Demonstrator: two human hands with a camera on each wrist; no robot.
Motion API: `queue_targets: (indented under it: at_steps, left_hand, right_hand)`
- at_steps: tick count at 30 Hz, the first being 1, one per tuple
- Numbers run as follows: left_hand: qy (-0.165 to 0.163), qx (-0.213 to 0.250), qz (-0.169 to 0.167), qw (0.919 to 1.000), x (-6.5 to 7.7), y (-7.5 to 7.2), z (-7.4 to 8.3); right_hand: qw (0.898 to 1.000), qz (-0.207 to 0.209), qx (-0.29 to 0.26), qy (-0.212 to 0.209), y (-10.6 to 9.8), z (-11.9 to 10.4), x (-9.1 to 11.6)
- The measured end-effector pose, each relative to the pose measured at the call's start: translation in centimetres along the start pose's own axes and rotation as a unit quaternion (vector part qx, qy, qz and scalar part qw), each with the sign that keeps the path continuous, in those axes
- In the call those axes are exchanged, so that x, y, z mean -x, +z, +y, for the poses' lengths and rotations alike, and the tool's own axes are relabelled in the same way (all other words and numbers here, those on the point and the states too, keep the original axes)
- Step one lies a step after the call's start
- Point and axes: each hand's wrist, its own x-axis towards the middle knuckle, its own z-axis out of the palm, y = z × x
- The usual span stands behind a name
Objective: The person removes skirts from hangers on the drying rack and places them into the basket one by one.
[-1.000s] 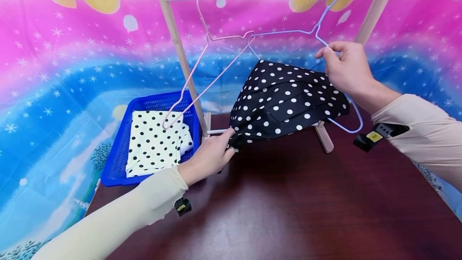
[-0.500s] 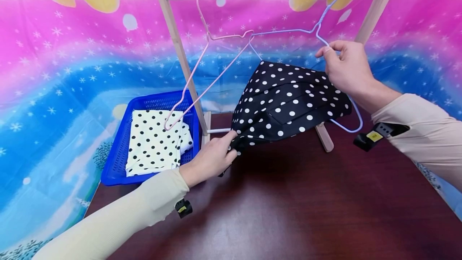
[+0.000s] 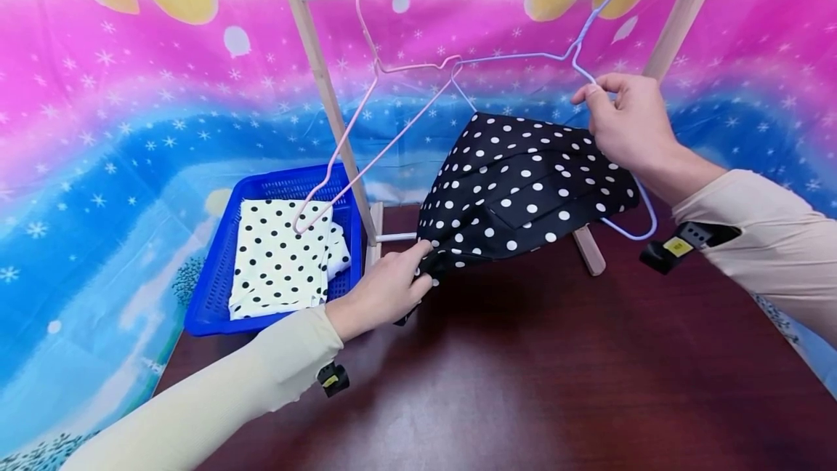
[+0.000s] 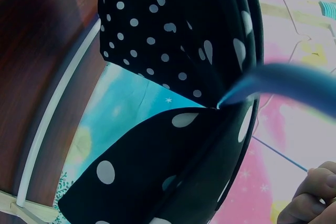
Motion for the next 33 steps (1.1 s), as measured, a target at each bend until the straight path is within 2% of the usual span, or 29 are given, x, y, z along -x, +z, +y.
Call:
queue_targets:
  at_steps: [12, 33]
  left_hand:
    - [0.004, 0.003, -0.011, 0.9999, 0.5, -0.2, -0.2]
    - [0.013, -0.023, 0.009, 0.9996, 1.2, -1.5, -1.1]
  right_hand:
    - [1.0, -0.005, 0.01, 0.003, -0.1, -0.2, -0.1]
    - [1.0, -0.008, -0.002, 0.009, 0.0, -0.3, 0.0]
